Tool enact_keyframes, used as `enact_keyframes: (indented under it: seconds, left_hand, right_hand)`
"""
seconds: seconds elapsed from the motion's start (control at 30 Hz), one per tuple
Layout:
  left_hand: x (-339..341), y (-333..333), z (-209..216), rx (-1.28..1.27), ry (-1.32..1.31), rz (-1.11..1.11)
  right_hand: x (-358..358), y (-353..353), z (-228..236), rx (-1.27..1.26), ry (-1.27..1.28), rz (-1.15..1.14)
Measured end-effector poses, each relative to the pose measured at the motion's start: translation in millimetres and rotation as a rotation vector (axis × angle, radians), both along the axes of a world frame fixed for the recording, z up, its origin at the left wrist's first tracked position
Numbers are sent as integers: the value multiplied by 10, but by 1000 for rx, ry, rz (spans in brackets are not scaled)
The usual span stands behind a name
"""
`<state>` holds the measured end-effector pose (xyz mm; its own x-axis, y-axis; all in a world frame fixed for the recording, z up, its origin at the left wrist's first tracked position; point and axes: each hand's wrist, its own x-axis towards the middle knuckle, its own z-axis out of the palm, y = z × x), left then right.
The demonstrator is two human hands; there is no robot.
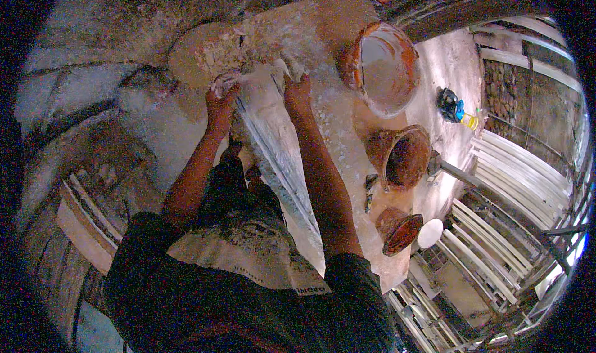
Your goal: The person applies a white paste to a long, curved wooden object using a cloth. They repeatedly dip the cloth into a bucket of paste and spread it along the surface, smoothing it with their hands.
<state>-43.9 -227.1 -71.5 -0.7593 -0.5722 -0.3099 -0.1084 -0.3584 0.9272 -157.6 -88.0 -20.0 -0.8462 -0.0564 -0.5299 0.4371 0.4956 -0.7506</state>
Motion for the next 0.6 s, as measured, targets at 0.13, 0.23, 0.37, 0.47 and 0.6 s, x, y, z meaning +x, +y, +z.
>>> enact_keyframes:
  seconds: [0.13,0.23,0.37,0.47,0.6]
  left_hand:
    - [-44,76,-42,-161,-26,85]
    - [-8,196,-128,-39,-123,223]
    - [104,300,-122,-3,-179,221]
    - [213,416,-144,40,-142,201]
    - [448,659,-303,30,-251,143]
  right_hand:
    - [-87,16,-176,44,146,90]
    - [-134,-18,-165,-93,138,201]
    - [-58,-53,-64,-144,177,166]
    - [5,48,-39,-213,165,181]
    - [202,249,74,-203,140,104]
